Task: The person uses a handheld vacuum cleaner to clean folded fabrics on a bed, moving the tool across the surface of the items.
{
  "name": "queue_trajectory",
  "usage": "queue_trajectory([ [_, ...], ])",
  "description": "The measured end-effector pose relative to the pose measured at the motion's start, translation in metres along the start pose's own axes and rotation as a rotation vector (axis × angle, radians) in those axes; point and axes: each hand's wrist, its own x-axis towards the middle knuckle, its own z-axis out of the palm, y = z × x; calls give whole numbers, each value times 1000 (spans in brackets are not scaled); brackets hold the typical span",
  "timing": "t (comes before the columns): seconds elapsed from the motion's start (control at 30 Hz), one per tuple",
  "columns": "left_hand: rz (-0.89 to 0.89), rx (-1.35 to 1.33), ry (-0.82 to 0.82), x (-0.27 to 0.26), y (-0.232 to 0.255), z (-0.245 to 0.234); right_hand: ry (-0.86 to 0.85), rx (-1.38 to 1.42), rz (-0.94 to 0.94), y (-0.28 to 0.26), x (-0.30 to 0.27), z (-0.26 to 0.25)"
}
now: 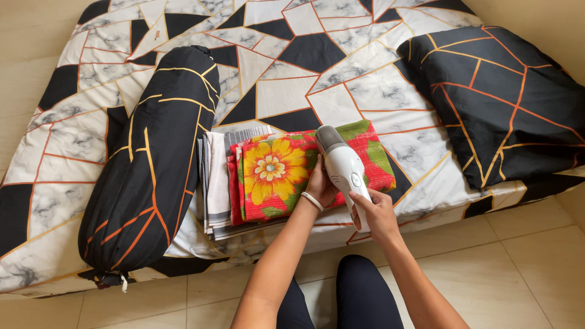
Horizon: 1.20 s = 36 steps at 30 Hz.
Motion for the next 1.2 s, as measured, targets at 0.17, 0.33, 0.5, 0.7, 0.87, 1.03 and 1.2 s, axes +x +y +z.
queue_trajectory([
  [0.17,-8,-37,-69,-13,-9,2,-5,-31,26,-3,-14,-2],
  [0.33,-67,-17,-45,-33,-14,20,49,-13,107,-6,-30,-8],
  [0.5,-97,-23,-43,-48,-25,32,55,-14,132,-6,-46,-17],
  [0.7,-67,-40,-49,-66,-41,42,60,-14,154,-8,-67,-29],
  [0.87,-116,-9,-57,-84,-49,47,76,6,176,-5,-83,-36],
  [1.03,-101,-119,-107,-95,-60,51,77,4,196,-1,-96,-42],
  [1.2,-109,-66,-53,-109,-65,55,69,9,194,5,-108,-47],
])
